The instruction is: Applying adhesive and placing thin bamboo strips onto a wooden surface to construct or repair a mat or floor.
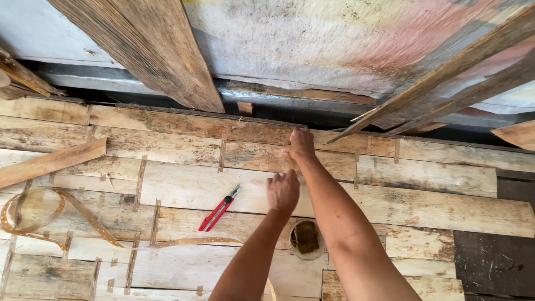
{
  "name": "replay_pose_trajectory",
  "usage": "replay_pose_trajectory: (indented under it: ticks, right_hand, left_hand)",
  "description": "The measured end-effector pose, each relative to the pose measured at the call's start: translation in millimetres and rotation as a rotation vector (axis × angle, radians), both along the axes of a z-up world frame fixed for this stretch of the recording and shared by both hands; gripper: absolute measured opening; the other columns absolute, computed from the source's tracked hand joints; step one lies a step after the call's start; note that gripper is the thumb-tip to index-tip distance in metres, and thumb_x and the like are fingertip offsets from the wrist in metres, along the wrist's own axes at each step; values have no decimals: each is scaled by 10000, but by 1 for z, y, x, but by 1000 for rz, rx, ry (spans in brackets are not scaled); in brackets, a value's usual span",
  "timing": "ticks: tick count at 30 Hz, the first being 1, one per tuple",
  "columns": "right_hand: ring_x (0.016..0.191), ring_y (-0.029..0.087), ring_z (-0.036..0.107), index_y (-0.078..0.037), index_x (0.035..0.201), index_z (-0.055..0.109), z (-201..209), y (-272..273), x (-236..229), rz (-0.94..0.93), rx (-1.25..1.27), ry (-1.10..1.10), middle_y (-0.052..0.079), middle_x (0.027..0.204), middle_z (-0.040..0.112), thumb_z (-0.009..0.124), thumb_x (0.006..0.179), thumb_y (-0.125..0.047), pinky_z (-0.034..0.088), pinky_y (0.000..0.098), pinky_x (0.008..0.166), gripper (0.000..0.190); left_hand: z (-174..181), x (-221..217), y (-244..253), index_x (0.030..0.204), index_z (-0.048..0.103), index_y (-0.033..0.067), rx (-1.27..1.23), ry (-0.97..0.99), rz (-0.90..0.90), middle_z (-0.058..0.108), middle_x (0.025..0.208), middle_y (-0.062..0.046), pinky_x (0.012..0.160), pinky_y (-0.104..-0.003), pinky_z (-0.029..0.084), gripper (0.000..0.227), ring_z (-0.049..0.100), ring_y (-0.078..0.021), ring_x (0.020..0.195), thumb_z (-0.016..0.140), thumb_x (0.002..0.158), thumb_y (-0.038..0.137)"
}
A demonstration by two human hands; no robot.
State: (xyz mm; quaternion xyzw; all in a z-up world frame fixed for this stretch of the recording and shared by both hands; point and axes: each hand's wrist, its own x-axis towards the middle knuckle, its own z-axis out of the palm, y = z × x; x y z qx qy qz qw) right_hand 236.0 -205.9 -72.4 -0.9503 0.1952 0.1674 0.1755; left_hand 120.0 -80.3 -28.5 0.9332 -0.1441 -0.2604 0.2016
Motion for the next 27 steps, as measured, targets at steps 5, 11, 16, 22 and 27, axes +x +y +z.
replay_pose_trajectory:
  ticks: [5, 11, 16, 22, 27]
  right_hand:
    - [1089, 346, 560, -66, 938, 602, -6, -9, -31, 47, 136, -356, 152, 1131, 585, 985, 637, -259, 497, 439, 947, 524]
    - [1029, 348, 553, -65, 933, 613, -24, -20, -31, 95, 191, -491, 142, 1051, 572, 978, 652, -249, 494, 452, 893, 496]
    - [920, 256, 657, -97, 935, 666, -35, -34, -26, 35, 366, -383, 99, 1083, 605, 888, 813, -293, 558, 388, 845, 321]
    - [864, 279, 654, -32, 792, 674, -17, -21, -11, 16, 251, -368, 119, 941, 643, 999, 615, -303, 559, 412, 766, 458]
    - [915, 270, 715, -56, 778, 708, -13, -24, 14, -72, 157, -44, 145, 945, 757, 1018, 557, -324, 571, 390, 815, 465]
  left_hand:
    - [-9, -10, 18, 1089, 633, 84, -259, -309, 241, 575, 1382, -152, 1082, -534, 338, 228, 469, -336, 1318, 490, 1019, 246]
    - [-47, -12, 28, 1084, 608, 29, -359, -381, 302, 452, 1567, -197, 1182, -574, 214, 237, 317, -407, 1488, 486, 1002, 216]
    - [-46, -12, 33, 1057, 605, 24, -368, -359, 280, 459, 1583, -183, 1192, -540, 231, 216, 341, -400, 1493, 484, 987, 189]
    - [-48, -13, 37, 1052, 609, 33, -401, -360, 289, 467, 1564, -175, 1181, -534, 237, 207, 350, -397, 1481, 500, 979, 193]
    - [-51, -11, 37, 1037, 615, 54, -361, -318, 266, 439, 1585, -163, 1182, -538, 218, 192, 318, -387, 1492, 512, 946, 188]
